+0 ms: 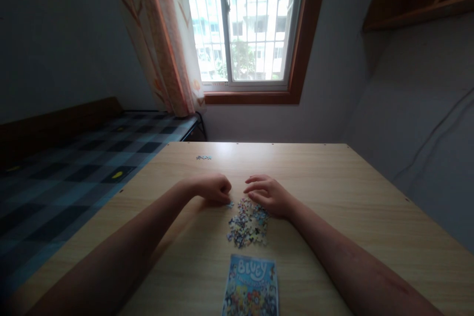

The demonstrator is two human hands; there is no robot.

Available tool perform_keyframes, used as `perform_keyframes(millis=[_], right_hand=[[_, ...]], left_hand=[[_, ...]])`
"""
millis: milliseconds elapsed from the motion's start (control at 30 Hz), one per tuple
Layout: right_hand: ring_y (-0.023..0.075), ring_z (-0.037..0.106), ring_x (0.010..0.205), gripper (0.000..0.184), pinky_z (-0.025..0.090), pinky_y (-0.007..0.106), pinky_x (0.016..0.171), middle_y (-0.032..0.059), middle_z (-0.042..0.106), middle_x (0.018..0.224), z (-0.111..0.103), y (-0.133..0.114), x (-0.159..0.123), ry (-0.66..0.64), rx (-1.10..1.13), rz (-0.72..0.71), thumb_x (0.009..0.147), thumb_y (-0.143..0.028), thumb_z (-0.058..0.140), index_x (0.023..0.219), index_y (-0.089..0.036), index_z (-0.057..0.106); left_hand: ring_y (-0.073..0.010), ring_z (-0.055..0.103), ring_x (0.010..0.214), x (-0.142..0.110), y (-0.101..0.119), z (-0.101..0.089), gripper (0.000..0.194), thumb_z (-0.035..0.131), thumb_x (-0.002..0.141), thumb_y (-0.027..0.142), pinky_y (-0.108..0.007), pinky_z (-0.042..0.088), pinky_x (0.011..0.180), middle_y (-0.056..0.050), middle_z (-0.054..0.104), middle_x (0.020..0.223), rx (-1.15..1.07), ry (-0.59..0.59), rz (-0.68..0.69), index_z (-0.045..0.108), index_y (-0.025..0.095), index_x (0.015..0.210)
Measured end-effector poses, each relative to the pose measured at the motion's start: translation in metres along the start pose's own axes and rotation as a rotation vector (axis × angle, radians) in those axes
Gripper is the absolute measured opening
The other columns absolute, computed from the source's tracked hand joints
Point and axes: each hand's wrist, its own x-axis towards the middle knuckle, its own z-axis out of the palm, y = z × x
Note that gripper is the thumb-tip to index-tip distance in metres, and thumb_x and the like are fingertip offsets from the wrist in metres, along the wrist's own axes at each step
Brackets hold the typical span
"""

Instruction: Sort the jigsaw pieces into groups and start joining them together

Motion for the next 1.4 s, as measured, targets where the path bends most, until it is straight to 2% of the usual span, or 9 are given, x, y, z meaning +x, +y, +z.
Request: perform_keyframes(millis=[233,467,633,767,933,1200,1400], right_hand=[[0.0264,0.056,0.123,0.020,0.043,0.047,0.107,0.0082,0.068,0.123,-0.001,-0.002,0.000,-0.020,-0.002,0.005,0.091,-0.033,0.061,0.098,-0.027,0.079],[0.0263,0.057,0.121,0.020,0.043,0.048,0.106,0.0082,0.068,0.122,0.000,-0.002,0.000,-0.021,-0.012,-0.007,0.091,-0.034,0.061,0.097,-0.028,0.079],[0.0270,0.058,0.120,0.020,0.043,0.049,0.106,0.0093,0.069,0.121,-0.001,-0.001,0.001,0.005,0.022,0.010,0.091,-0.036,0.061,0.096,-0.026,0.078],[0.0275,0.055,0.125,0.017,0.041,0.050,0.108,0.0087,0.067,0.123,-0.002,-0.001,0.001,-0.041,0.031,0.006,0.085,-0.038,0.070,0.094,-0.026,0.078],[0.0292,0.048,0.133,0.024,0.037,0.054,0.110,0.0069,0.064,0.132,-0.004,-0.002,0.001,-0.148,0.049,0.032,0.077,-0.042,0.078,0.098,-0.030,0.078],[0.0290,0.044,0.138,0.019,0.034,0.055,0.113,0.0044,0.061,0.137,-0.006,0.003,0.003,-0.220,0.013,0.000,0.076,-0.040,0.080,0.093,-0.033,0.079],[0.0287,0.042,0.139,0.017,0.031,0.056,0.115,0.0048,0.060,0.139,-0.008,0.001,0.004,-0.240,0.063,0.033,0.075,-0.040,0.080,0.089,-0.031,0.080]], left_hand=[[-0.0133,0.046,0.056,-0.002,0.005,-0.001,0.023,0.060,0.077,0.041,-0.028,0.035,0.056,0.001,0.059,0.061,0.012,0.000,-0.019,0.066,0.019,0.071],[-0.0149,0.050,0.059,0.000,0.014,0.001,0.046,0.050,0.086,0.056,-0.029,0.039,0.060,-0.006,0.068,0.070,0.090,0.064,-0.044,0.074,0.018,0.079],[-0.0155,0.056,0.062,-0.010,0.022,-0.005,0.057,0.058,0.073,0.073,-0.028,0.041,0.061,-0.006,0.071,0.075,0.032,-0.040,-0.065,0.075,0.018,0.083],[-0.0175,0.057,0.065,-0.016,0.033,-0.004,0.055,0.065,0.068,0.071,-0.029,0.042,0.061,-0.008,0.073,0.082,0.134,-0.056,-0.052,0.077,0.020,0.086],[-0.0168,0.056,0.062,-0.014,0.038,0.000,0.048,0.071,0.065,0.065,-0.031,0.044,0.064,-0.008,0.073,0.078,0.181,-0.031,-0.042,0.077,0.020,0.082],[-0.0174,0.057,0.064,-0.015,0.036,-0.003,0.048,0.071,0.064,0.065,-0.030,0.045,0.064,-0.008,0.073,0.081,0.184,-0.044,-0.047,0.077,0.021,0.083],[-0.0191,0.058,0.067,-0.016,0.039,-0.005,0.050,0.070,0.066,0.063,-0.030,0.044,0.063,-0.008,0.074,0.086,0.198,-0.071,-0.065,0.077,0.021,0.090]])
